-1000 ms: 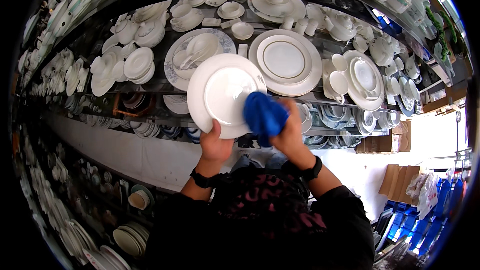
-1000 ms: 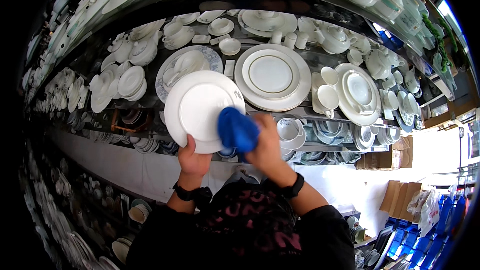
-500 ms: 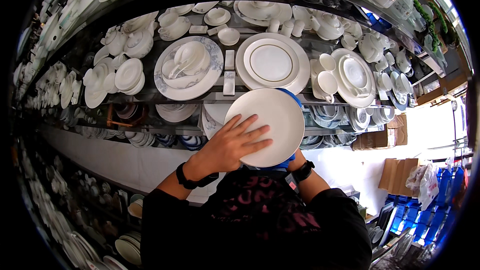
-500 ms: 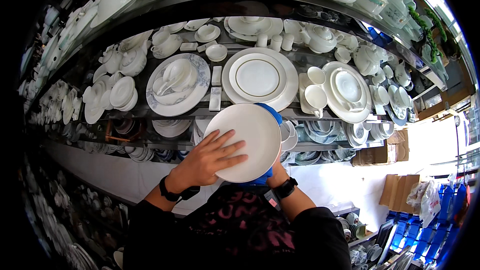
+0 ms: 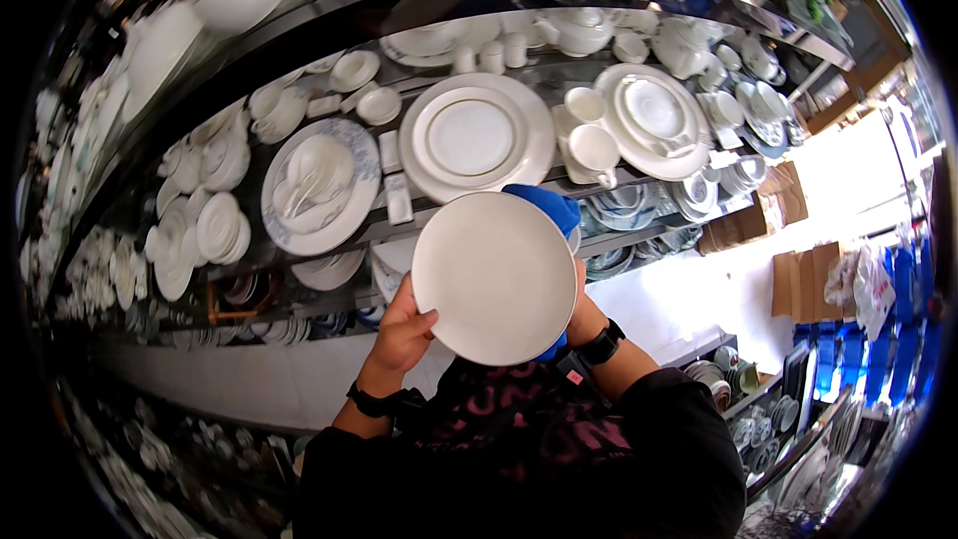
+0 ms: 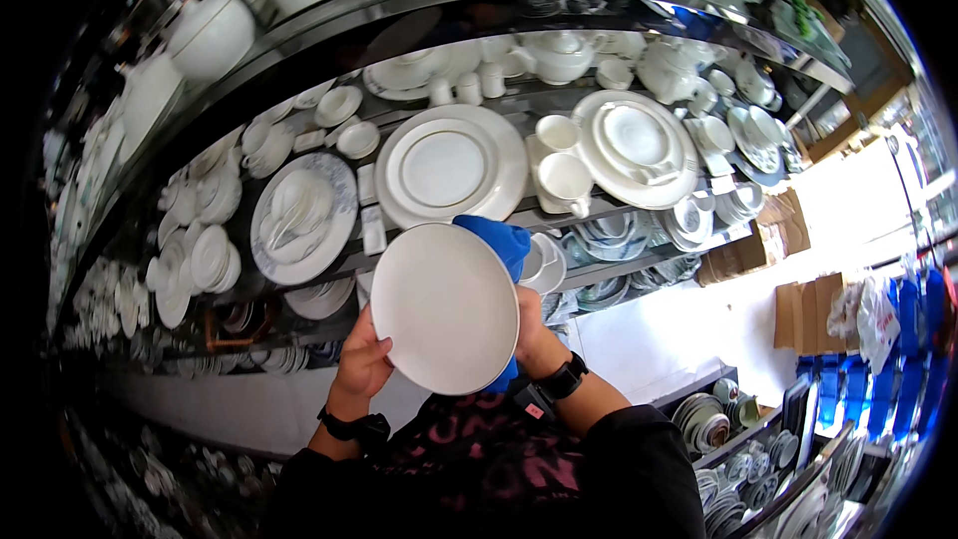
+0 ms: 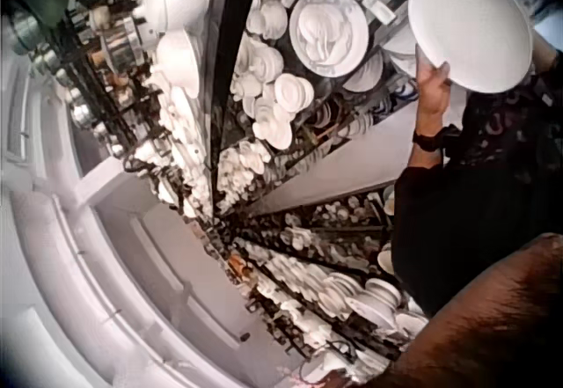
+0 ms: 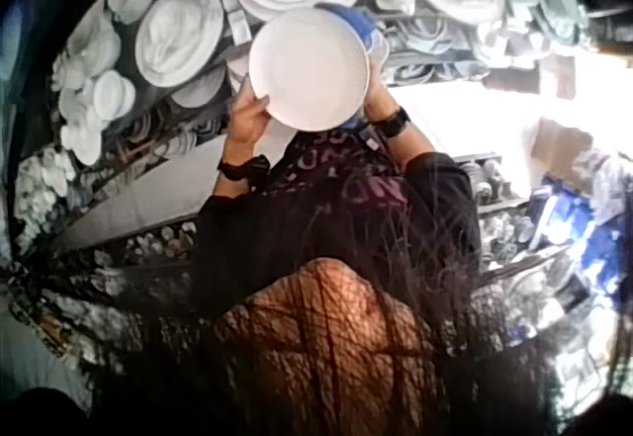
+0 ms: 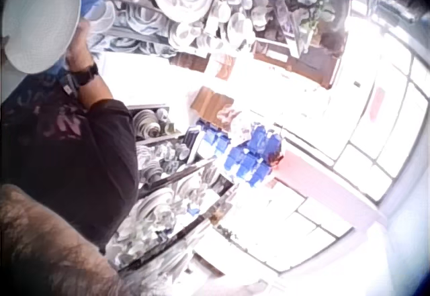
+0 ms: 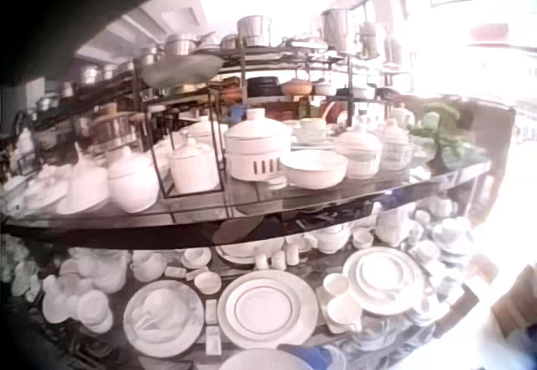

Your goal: The person wipes several white ceramic plates and bowls one at a time with a blue cloth, picking them up from a store shelf and returning them after cleaning each one.

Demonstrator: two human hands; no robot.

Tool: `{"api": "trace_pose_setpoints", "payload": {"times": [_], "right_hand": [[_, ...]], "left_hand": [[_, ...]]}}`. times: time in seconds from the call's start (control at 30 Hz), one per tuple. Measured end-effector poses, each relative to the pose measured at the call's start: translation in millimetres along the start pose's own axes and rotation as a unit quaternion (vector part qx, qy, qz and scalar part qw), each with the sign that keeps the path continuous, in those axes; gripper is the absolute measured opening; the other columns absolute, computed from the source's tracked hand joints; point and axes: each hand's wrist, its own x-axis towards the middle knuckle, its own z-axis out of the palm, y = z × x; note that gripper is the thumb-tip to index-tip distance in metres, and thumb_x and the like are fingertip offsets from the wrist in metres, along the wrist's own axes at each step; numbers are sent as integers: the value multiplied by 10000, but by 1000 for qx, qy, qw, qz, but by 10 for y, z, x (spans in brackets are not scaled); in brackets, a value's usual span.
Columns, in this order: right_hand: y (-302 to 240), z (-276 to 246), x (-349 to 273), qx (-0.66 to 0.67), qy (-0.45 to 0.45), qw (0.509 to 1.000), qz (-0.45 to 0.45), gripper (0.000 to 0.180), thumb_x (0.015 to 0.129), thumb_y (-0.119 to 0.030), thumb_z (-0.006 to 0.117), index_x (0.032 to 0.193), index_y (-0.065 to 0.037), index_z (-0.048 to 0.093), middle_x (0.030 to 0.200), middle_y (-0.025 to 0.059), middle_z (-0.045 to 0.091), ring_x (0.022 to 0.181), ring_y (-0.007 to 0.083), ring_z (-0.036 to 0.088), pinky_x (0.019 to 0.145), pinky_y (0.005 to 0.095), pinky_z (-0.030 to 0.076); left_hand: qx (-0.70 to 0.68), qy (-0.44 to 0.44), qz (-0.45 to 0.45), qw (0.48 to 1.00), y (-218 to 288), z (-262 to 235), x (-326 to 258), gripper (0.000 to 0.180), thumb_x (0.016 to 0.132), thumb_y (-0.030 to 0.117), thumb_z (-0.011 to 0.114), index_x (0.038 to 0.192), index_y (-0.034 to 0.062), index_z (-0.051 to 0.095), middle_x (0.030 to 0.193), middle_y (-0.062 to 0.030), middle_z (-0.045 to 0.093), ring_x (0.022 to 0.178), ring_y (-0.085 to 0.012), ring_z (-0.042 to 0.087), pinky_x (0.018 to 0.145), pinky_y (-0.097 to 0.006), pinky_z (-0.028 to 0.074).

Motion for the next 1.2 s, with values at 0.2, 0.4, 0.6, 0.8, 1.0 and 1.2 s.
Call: {"api": "trace_pose_setpoints", "payload": {"times": [0.2, 0.4, 0.6, 0.8, 1.0, 1.2], "right_hand": [[-781, 284, -889, -118, 155, 971, -138, 694, 789, -290, 647, 1361, 18, 403, 1273, 190, 552, 1085, 293, 602, 900, 384, 517], [-1269, 78, -1463, -199, 180, 940, -211, 821, 701, -347, 665, 1382, 11, 378, 1298, 204, 525, 1110, 336, 575, 964, 418, 478], [-1924, -751, -1527, -160, 121, 945, -259, 790, 585, -342, 615, 1271, 20, 468, 1182, 215, 577, 1089, 349, 565, 987, 429, 446], [-2844, -795, -1345, -285, 44, 931, -223, 561, 798, -546, 592, 931, -1, 574, 872, 162, 601, 810, 271, 595, 720, 341, 481], [-3315, -758, -1324, -287, -28, 918, -273, 433, 921, -416, 473, 921, 2, 588, 881, 180, 620, 803, 273, 600, 736, 368, 490], [-3627, -1195, -1517, -285, 149, 909, -264, 750, 681, -393, 711, 1247, 46, 491, 1155, 199, 594, 1056, 340, 596, 928, 419, 487]], "left_hand": [[2, -71, 55, 996, -180, 370, 562, 672, 763, -8, 551, 1381, 23, 289, 1304, -130, 477, 1170, -224, 511, 993, -369, 414], [281, -132, 191, 931, -673, 946, 907, 467, 853, 20, 558, 1252, -65, 332, 1180, -176, 525, 998, -179, 547, 914, -336, 434], [470, -313, 374, 736, -925, 1903, 1462, 554, 716, 57, 720, 1190, 11, 437, 1092, -194, 598, 834, -348, 650, 667, -366, 554], [422, -346, 333, 769, -1320, 2641, 1874, 902, 647, 94, 780, 1376, 57, 250, 1238, -235, 489, 1051, -404, 558, 855, -446, 499], [513, -312, 279, 749, -1263, 3167, 2026, 897, 615, 65, 749, 1406, 38, 328, 1268, -220, 483, 1071, -400, 557, 860, -410, 511], [469, -154, 178, 851, -1348, 2960, 2255, 619, 759, -3, 609, 1348, 1, 417, 1234, -184, 517, 1096, -300, 565, 932, -344, 462]]}}
